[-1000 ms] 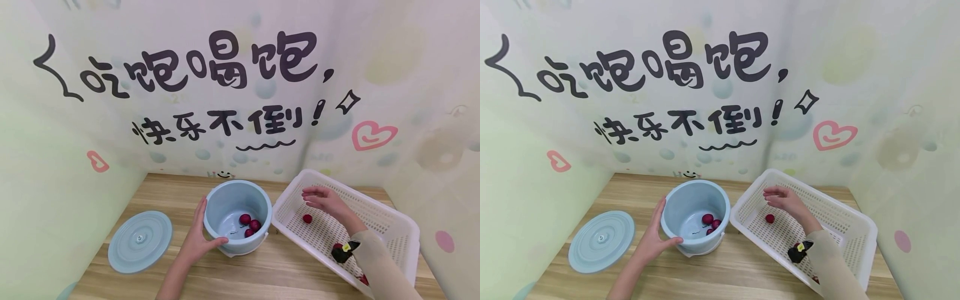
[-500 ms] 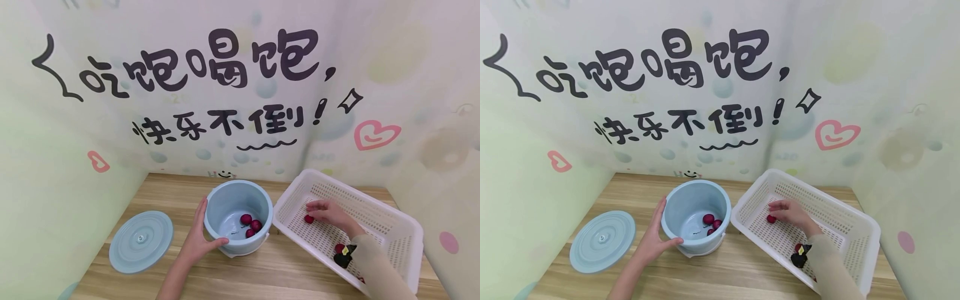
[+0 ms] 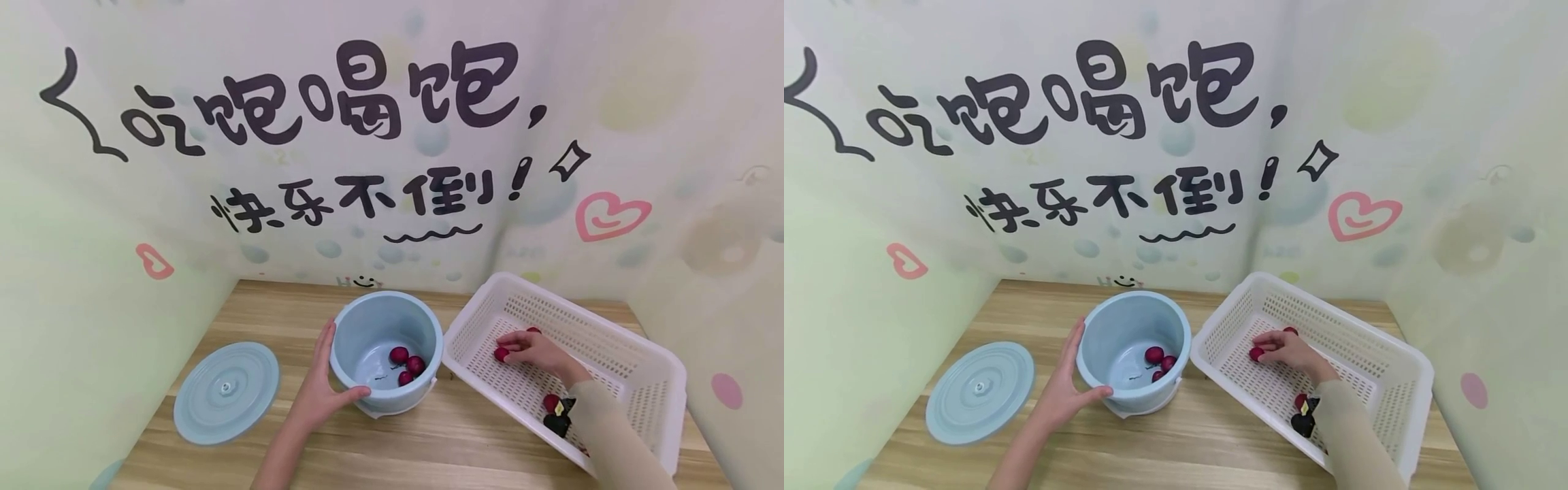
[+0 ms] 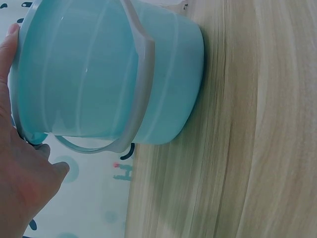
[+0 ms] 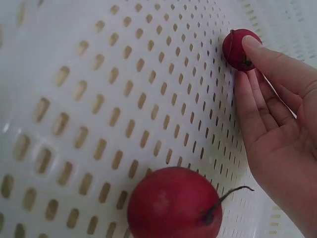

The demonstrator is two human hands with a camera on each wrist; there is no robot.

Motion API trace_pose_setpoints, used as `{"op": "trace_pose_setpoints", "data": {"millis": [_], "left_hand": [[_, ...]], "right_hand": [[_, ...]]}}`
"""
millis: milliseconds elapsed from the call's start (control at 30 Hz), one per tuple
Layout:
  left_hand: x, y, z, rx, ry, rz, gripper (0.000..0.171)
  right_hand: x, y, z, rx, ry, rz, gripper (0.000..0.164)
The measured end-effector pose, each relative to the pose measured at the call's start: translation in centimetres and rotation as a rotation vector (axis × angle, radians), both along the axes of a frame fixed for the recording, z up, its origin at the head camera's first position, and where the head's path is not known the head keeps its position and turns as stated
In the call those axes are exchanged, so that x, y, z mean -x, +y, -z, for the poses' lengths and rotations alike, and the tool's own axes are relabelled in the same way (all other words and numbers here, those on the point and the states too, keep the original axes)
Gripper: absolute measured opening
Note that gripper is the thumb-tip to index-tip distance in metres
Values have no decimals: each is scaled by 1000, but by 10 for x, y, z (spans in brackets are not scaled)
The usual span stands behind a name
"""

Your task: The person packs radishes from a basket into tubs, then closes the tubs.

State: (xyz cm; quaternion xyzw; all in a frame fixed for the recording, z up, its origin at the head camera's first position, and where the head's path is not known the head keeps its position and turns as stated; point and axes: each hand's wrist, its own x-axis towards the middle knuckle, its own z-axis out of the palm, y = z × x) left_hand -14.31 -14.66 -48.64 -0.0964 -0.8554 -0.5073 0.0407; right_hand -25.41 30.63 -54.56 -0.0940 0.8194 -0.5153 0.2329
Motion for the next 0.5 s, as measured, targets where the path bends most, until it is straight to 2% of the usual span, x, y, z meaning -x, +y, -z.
{"op": "trace_pose_setpoints", "data": {"millis": [233,500], "left_hand": [[1,0,0,-9,16,8,126],[1,0,1,-12,23,8,127]], "right_hand": [[-2,-1,-1,-26,38,-2,41],[-2,-2,-1,-67,68,22,37]]}}
